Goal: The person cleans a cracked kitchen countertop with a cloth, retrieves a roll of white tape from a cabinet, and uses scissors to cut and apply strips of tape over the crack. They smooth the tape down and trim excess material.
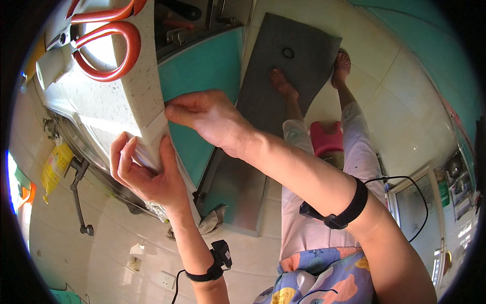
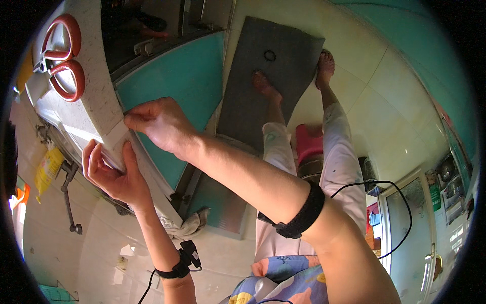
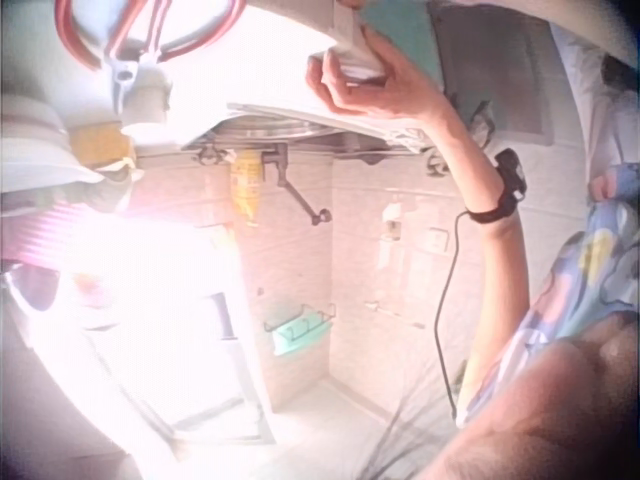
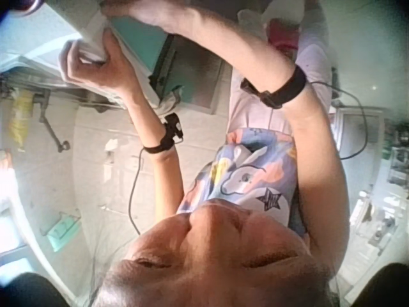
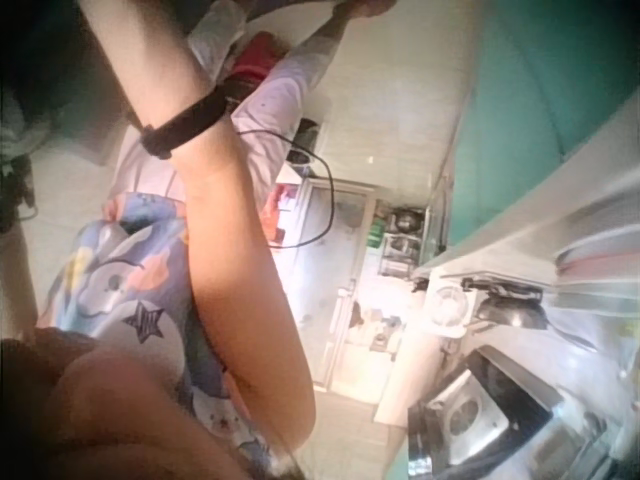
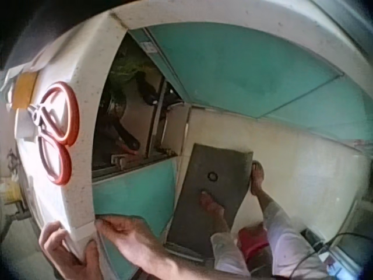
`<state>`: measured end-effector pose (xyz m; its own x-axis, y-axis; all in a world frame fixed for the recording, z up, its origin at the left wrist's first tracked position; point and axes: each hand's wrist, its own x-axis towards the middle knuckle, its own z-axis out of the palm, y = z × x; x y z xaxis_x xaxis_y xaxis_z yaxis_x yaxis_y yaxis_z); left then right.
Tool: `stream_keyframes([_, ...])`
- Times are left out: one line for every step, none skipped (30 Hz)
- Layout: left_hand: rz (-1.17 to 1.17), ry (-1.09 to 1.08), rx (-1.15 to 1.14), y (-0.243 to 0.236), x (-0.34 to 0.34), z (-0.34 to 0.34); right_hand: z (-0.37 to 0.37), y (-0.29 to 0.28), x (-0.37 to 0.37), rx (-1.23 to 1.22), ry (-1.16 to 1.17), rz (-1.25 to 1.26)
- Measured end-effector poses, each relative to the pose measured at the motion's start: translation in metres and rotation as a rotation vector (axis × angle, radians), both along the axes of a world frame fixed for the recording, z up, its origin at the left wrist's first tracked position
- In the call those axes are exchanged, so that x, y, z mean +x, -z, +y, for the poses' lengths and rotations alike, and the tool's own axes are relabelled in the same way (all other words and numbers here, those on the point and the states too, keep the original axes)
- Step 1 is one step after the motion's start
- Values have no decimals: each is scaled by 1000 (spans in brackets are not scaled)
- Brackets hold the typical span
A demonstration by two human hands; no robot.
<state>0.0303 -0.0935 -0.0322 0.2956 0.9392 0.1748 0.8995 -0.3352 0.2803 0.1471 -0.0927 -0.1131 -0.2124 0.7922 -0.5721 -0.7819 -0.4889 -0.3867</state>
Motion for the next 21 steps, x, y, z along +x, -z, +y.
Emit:
stream_keyframes([-7,7,1,1,0,0,2,1,4,-16,-51,11])
stream_keyframes([-14,13,1,1,1,0,4,3,6,-32,-102,23])
stream_keyframes([-20,20,1,1,0,0,4,5,6,-35,-112,76])
stream_keyframes([-10,22,-1,0,0,1,5,8,6,-37,-122,129])
stream_keyframes([-3,22,-1,0,1,1,5,11,7,-38,-134,178])
stream_keyframes([4,22,-1,0,1,1,6,14,7,-5,-142,211])
stream_keyframes([8,18,-6,0,2,1,6,17,8,29,-151,244])
stream_keyframes([13,14,-11,-1,1,0,5,19,7,64,-160,278])
stream_keyframes([19,9,-16,-2,0,0,5,21,7,84,-154,302])
stream_keyframes([-10,16,-17,-1,0,0,5,23,7,104,-147,327])
stream_keyframes([-36,22,-18,0,0,0,4,23,5,125,-142,354])
stream_keyframes([-62,27,-18,0,1,0,2,23,3,123,-116,349])
stream_keyframes([-42,23,-20,-1,2,0,-1,22,0,121,-92,343])
stream_keyframes([-24,19,-22,-2,2,-1,-3,19,-1,118,-67,336])
stream_keyframes([-5,14,-25,-2,3,-2,-5,16,-2,83,-36,383])
stream_keyframes([0,25,-28,-3,2,-1,-8,11,-2,48,-4,429])
stream_keyframes([5,32,-29,-4,2,-1,-9,8,0,14,22,474])
stream_keyframes([10,39,-30,-4,1,-1,-7,9,2,35,-6,482])
stream_keyframes([7,47,-27,-4,1,-1,-3,13,5,57,-36,490])
stream_keyframes([4,59,-24,-3,-1,-1,0,15,7,80,-61,498])
stream_keyframes([1,71,-21,-2,-2,0,2,16,9,53,-119,496])
